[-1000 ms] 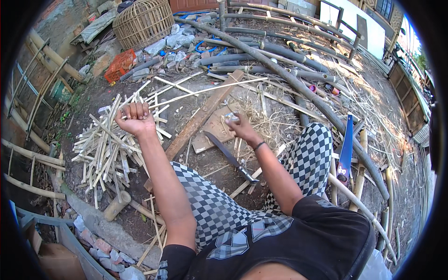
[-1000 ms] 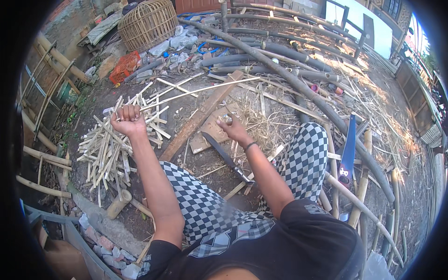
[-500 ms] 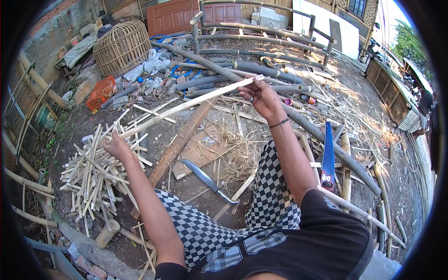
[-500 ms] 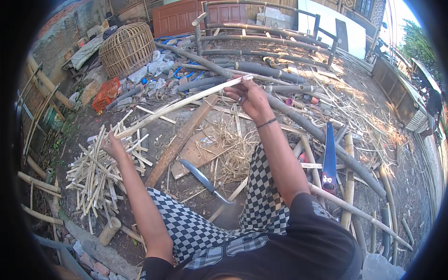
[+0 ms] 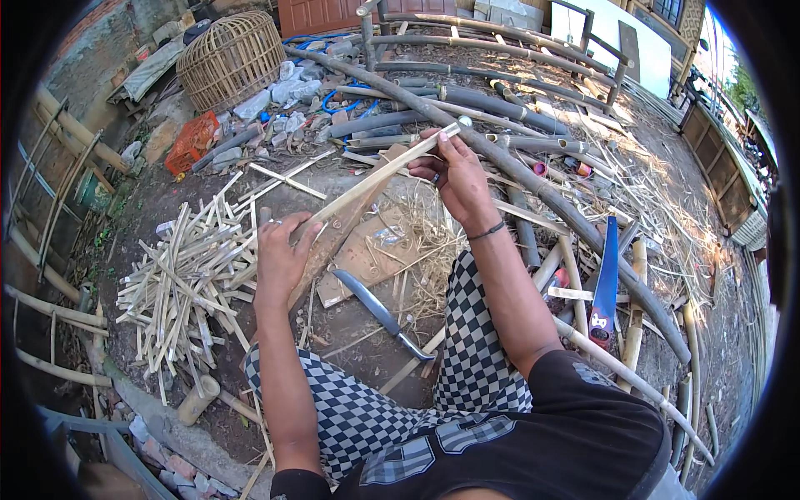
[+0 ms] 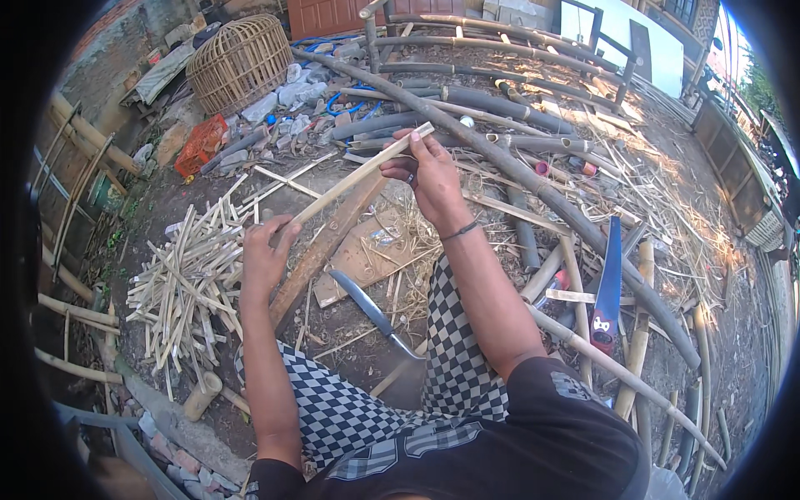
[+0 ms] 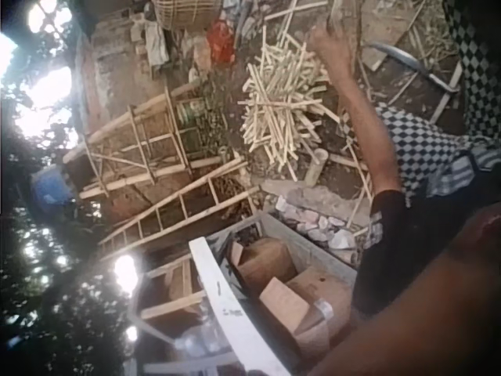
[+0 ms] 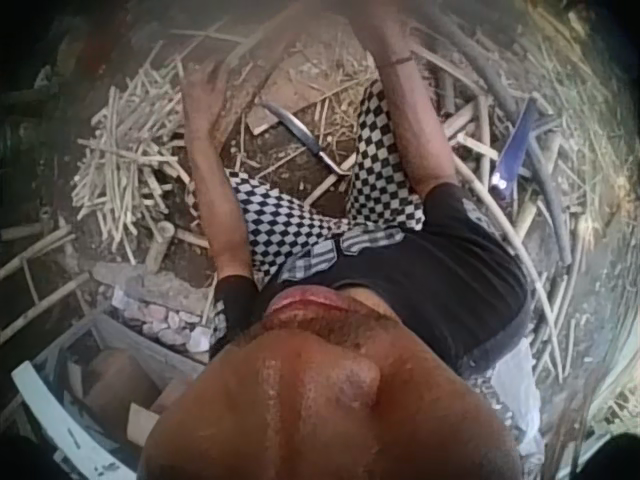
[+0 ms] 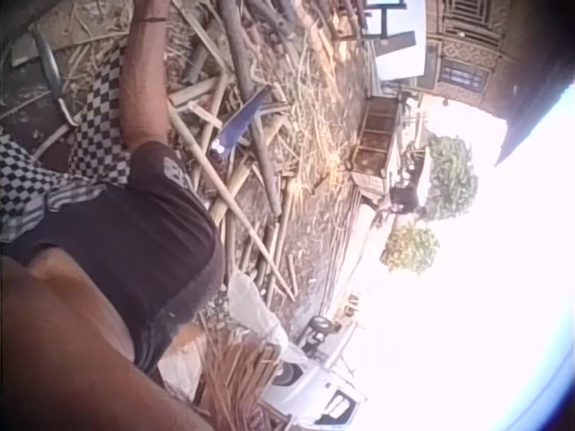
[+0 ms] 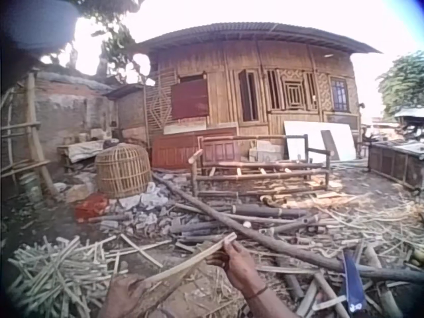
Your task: The person uses a large blade to whittle and shave thin strips of bamboo, holding the bamboo in one hand while drawing the blade across the surface.
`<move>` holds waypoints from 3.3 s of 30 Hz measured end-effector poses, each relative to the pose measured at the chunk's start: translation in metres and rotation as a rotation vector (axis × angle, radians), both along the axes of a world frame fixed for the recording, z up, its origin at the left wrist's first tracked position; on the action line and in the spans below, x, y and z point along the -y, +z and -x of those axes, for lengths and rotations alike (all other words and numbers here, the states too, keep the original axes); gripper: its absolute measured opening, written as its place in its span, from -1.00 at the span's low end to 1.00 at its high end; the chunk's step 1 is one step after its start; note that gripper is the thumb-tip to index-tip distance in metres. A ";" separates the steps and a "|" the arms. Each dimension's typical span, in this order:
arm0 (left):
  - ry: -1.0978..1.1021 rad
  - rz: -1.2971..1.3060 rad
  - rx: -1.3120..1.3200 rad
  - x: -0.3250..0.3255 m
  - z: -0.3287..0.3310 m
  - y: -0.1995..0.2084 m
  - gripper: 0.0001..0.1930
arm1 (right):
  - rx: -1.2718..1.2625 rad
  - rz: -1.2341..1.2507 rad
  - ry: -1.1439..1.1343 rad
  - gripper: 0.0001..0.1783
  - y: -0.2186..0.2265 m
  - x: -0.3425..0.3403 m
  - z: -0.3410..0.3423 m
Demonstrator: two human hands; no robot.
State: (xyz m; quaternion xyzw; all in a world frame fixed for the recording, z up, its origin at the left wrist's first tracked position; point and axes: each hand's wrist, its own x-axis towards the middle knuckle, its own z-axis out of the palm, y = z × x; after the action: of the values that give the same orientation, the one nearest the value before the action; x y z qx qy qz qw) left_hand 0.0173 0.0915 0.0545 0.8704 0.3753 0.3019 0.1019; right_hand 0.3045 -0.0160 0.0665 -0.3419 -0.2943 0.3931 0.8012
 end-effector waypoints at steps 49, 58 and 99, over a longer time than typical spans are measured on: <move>-0.362 0.608 1.686 -0.046 0.097 0.010 -0.41 | -0.261 0.106 -0.085 -0.72 -0.032 -0.028 -0.004; 0.060 0.421 1.506 -0.035 0.111 0.019 -0.73 | 0.153 0.727 0.152 -0.35 -0.166 -0.027 0.126; 0.023 0.371 0.825 -0.011 0.053 -0.004 -0.77 | 0.004 0.755 0.403 -0.69 -0.180 0.016 0.166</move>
State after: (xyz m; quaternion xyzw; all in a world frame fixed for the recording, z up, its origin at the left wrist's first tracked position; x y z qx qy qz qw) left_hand -0.0360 0.1027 0.0506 0.6402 0.3607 0.5522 0.3939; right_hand 0.1381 -0.0320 -0.1137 -0.5477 -0.1920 0.6213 0.5265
